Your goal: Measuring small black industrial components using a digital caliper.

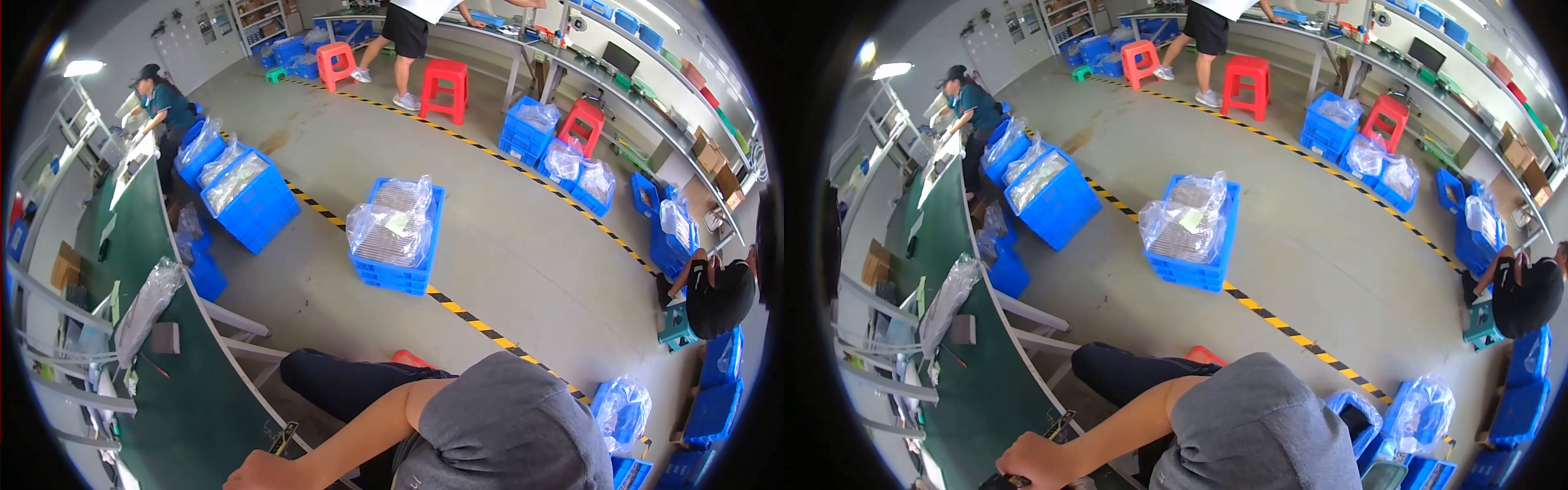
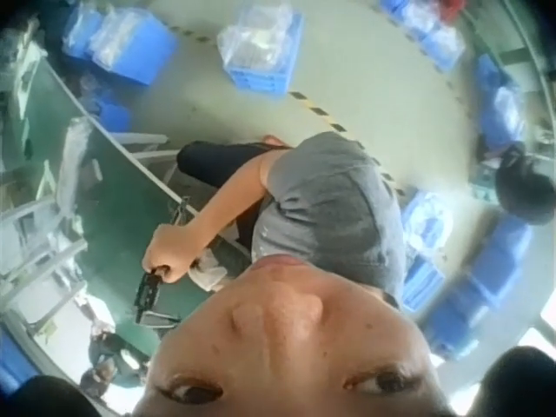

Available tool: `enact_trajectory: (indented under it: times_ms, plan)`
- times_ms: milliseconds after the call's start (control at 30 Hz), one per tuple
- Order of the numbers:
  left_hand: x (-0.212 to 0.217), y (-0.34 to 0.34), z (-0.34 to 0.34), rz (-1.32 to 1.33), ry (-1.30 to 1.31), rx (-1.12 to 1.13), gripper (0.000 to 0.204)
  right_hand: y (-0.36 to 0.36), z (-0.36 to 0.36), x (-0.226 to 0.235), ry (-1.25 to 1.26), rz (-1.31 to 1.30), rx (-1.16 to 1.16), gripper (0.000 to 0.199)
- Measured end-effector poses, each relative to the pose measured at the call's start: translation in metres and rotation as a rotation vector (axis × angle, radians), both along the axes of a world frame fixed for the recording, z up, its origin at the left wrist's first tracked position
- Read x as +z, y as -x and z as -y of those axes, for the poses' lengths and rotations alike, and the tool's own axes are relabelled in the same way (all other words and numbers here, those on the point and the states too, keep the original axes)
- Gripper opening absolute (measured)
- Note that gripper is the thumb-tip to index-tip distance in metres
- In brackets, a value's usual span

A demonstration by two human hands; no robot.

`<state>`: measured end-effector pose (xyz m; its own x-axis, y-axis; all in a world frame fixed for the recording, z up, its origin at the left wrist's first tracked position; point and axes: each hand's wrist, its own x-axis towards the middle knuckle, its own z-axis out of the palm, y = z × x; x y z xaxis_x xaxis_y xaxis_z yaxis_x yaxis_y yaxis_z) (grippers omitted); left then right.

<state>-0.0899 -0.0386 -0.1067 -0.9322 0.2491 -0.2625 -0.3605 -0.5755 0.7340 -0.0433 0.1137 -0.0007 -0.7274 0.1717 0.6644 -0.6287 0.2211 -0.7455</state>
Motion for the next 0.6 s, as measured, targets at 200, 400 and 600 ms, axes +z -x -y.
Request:
enact_trajectory:
  times_ms: [200, 400, 600]
  plan:
    - [-0.014, 0.012, 0.012, -0.109, -0.192, 0.021, 0.032, 0.007, 0.022, 0.034, -0.354, 0.038, 0.207, 0.022]
    - [-0.025, 0.025, 0.021, -0.232, -0.378, 0.043, 0.030, 0.012, 0.026, 0.036, -0.455, 0.103, 0.270, 0.027]
    - [-0.036, 0.037, 0.021, -0.337, -0.553, 0.037, 0.029, 0.017, 0.036, 0.021, -0.382, 0.051, 0.126, 0.009]
